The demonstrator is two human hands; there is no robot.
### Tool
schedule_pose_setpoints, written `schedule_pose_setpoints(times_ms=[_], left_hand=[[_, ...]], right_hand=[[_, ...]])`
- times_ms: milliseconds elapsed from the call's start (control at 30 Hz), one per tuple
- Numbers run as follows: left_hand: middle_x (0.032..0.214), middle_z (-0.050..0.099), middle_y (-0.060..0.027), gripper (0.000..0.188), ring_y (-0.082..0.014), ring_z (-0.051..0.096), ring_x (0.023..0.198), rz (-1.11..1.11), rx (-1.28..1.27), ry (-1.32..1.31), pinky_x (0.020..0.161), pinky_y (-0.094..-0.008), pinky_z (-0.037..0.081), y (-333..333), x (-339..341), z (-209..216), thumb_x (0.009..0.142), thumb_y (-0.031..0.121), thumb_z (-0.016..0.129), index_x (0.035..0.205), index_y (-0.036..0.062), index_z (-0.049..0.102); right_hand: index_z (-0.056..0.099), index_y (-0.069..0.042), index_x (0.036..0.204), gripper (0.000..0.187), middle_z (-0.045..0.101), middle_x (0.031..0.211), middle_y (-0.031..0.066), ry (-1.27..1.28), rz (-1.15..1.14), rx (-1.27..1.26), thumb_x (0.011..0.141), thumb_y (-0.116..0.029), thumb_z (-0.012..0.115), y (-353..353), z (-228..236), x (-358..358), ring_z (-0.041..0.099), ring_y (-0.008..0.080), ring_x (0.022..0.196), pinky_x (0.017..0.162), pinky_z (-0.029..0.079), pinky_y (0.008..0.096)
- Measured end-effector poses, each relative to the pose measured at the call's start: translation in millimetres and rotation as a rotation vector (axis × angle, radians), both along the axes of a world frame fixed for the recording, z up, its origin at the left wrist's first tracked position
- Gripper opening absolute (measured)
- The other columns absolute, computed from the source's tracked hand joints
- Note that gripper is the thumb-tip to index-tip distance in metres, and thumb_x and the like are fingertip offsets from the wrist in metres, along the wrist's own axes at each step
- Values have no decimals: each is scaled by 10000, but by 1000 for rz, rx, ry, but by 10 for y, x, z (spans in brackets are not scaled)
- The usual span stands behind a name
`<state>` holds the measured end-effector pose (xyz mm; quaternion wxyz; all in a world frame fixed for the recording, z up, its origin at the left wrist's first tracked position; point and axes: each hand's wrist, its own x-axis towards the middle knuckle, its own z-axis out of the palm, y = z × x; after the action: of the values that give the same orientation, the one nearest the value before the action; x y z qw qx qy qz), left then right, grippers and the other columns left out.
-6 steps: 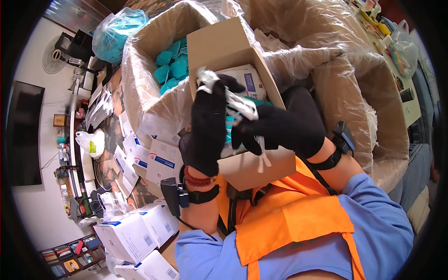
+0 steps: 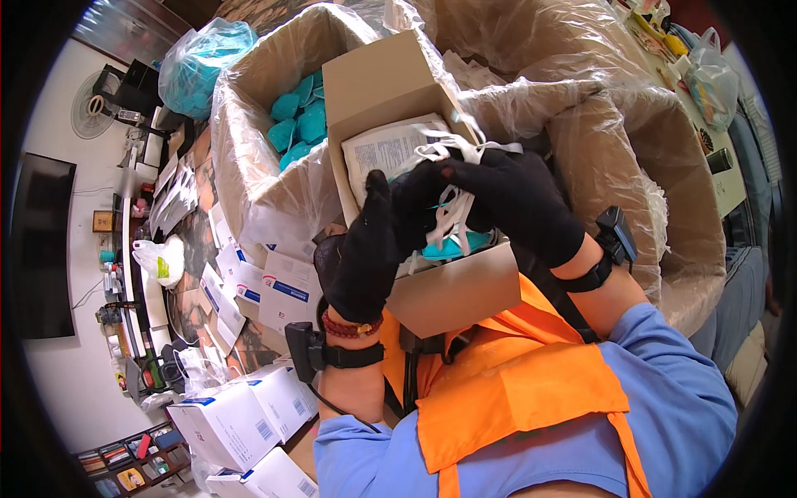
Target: Packing green protective face masks into a small cardboard box from a large bulk container.
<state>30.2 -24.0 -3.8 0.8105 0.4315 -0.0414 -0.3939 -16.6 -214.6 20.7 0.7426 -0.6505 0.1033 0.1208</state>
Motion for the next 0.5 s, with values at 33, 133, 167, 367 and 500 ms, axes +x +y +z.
schedule_pose_setpoints(times_ms=[33, 133, 167, 367, 500], left_hand=[[1378, 524, -95, 667, -228, 528, 1240, 9, 32, -121, 1061, -342, 398, -51, -64, 7, 1024, 529, 214, 1435, 39, 402], [1315, 575, -71, 548, -202, 576, 1171, 22, -113, -81, 994, -333, 450, -31, -107, -65, 1026, 458, 379, 1400, 67, 467], [1250, 602, -82, 454, -212, 597, 1125, -33, 155, -527, 951, -335, 470, 7, -128, -87, 973, 322, 510, 1342, 58, 509], [1062, 619, -141, 384, -289, 627, 995, -87, 535, -1313, 821, -350, 505, 23, -115, -421, 792, 64, 728, 1144, 0, 589], [1069, 609, -157, 355, -308, 621, 1000, -56, 73, -214, 830, -368, 506, -48, -246, -302, 794, 95, 737, 1111, -1, 609]], right_hand=[[673, 3, 1091, 285, 697, 919, 53, -34, -7, 13, 935, -226, 608, -42, -41, 0, 652, 63, 768, 644, 508, 216], [660, 5, 1142, 307, 700, 998, 67, -147, -57, -11, 950, -220, 578, -80, -264, 55, 655, 95, 859, 746, 522, 237], [660, 5, 1142, 307, 700, 998, 67, -147, -58, -12, 950, -220, 578, -105, -274, 53, 655, 95, 859, 746, 522, 237], [665, 20, 1111, 324, 688, 1088, 90, -193, 129, 125, 966, -235, 529, -84, -265, 82, 641, 140, 918, 848, 506, 264], [685, -1, 1065, 322, 685, 970, 73, -334, 96, 60, 977, -261, 517, -21, -208, 58, 616, 103, 829, 763, 494, 240]])
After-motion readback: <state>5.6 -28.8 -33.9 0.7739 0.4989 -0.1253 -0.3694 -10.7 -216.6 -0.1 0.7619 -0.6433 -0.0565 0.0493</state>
